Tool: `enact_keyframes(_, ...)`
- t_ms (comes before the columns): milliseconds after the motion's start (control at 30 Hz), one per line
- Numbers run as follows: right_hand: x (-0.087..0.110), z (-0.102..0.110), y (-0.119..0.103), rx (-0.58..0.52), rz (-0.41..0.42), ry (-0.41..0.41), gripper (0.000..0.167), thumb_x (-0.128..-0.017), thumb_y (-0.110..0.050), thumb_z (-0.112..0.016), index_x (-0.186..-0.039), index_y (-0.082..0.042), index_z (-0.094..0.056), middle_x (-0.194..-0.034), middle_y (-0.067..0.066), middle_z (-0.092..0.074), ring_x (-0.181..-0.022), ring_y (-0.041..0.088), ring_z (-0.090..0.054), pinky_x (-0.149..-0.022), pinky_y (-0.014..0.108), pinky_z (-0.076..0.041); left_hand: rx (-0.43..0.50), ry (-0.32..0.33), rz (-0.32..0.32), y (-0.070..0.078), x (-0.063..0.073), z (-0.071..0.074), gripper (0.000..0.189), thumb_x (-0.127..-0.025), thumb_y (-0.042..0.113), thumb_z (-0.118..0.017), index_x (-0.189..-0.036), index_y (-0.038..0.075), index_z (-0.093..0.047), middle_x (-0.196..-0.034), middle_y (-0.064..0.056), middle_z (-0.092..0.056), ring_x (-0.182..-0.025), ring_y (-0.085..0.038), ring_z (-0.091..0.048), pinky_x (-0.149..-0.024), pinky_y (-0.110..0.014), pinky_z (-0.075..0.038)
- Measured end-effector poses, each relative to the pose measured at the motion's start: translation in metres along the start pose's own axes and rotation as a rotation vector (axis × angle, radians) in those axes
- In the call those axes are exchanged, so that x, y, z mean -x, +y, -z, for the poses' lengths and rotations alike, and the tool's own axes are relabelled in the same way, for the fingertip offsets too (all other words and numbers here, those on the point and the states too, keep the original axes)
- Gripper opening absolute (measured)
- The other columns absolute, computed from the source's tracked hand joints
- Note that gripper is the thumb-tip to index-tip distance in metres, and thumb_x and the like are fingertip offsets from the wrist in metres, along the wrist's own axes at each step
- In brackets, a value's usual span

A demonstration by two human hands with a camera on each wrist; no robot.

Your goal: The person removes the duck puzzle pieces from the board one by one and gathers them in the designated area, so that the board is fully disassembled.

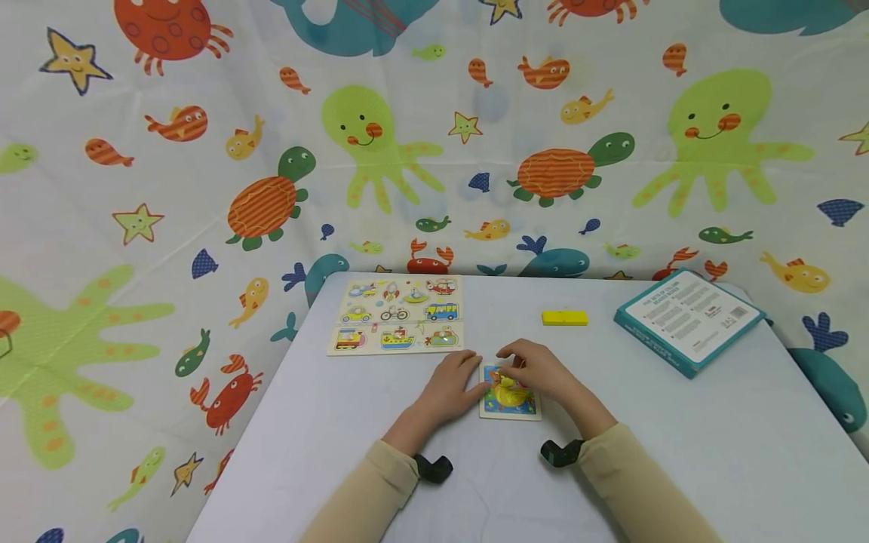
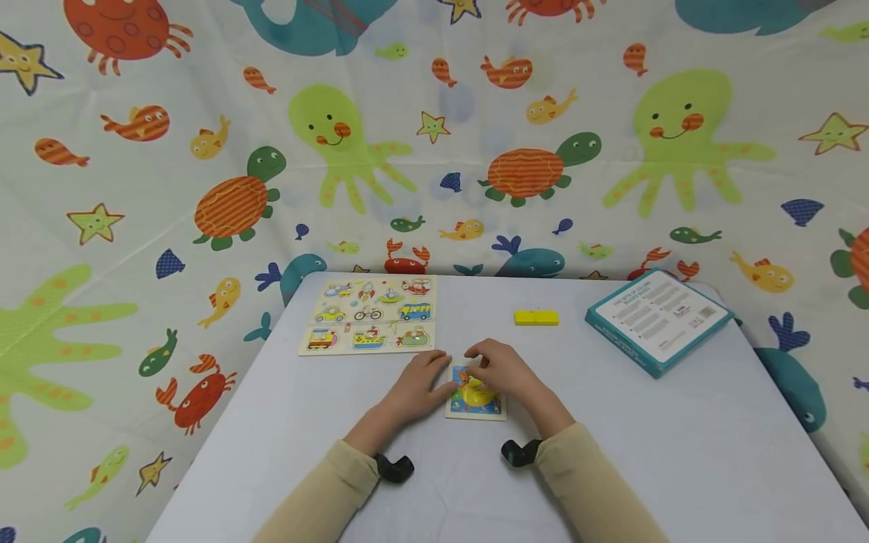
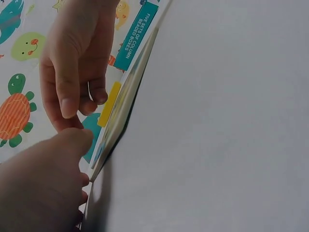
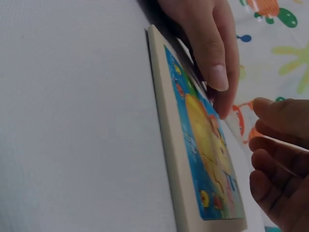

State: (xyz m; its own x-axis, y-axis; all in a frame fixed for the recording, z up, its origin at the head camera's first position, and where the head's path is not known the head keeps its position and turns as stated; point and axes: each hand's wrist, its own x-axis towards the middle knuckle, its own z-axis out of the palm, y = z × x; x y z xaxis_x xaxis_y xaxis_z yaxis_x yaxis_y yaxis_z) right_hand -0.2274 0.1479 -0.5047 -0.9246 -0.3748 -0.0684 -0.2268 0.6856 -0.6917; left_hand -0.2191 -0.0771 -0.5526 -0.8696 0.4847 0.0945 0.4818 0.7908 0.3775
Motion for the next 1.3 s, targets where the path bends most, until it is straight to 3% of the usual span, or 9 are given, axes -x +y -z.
enact_keyframes(267,-0.006,-0.015,0.006,0.014,0.004,-0.009,0.025,-0.089,-0.027,-0.074,-0.112,-0.018,-0.071,-0.100,-0.004,-0.061,-0.079,0.014,-0.051,-0.065,0.026,-0.046,-0.040,0.014,0.007,0.002,0.000,-0.003,0.059,-0.098,0.054,-0.050,-0.145,0.017,-0.050,-0.149,-0.005,-0.046,-0.141,-0.024,-0.041,-0.116,-0.044,-0.036)
enact_keyframes(533,-0.008,-0.021,0.008,0.035,-0.010,-0.003,0.027,-0.089,-0.030,-0.074,-0.113,-0.019,-0.072,-0.114,-0.001,-0.058,-0.087,0.015,-0.052,-0.078,0.030,-0.050,-0.069,0.038,0.011,0.002,0.000,-0.006,0.059,-0.098,0.054,-0.051,-0.143,0.017,-0.051,-0.148,-0.004,-0.047,-0.140,-0.023,-0.041,-0.117,-0.044,-0.036)
enact_keyframes(967,-0.009,-0.025,0.005,0.057,-0.034,-0.006,0.026,-0.089,-0.033,-0.073,-0.113,-0.024,-0.072,-0.117,-0.001,-0.055,-0.100,0.018,-0.053,-0.097,0.042,-0.051,-0.072,0.038,0.019,0.004,0.000,-0.004,0.057,-0.098,0.052,-0.053,-0.143,0.017,-0.051,-0.148,-0.003,-0.046,-0.140,-0.023,-0.041,-0.117,-0.043,-0.035)
enact_keyframes(1300,-0.013,-0.025,0.002,0.039,-0.075,-0.014,0.019,-0.091,-0.033,-0.072,-0.107,-0.023,-0.070,-0.120,0.001,-0.057,-0.104,0.020,-0.054,-0.101,0.045,-0.050,-0.079,0.043,0.012,0.005,0.001,-0.003,0.058,-0.097,0.053,-0.053,-0.142,0.017,-0.052,-0.147,-0.004,-0.047,-0.139,-0.023,-0.042,-0.116,-0.044,-0.036)
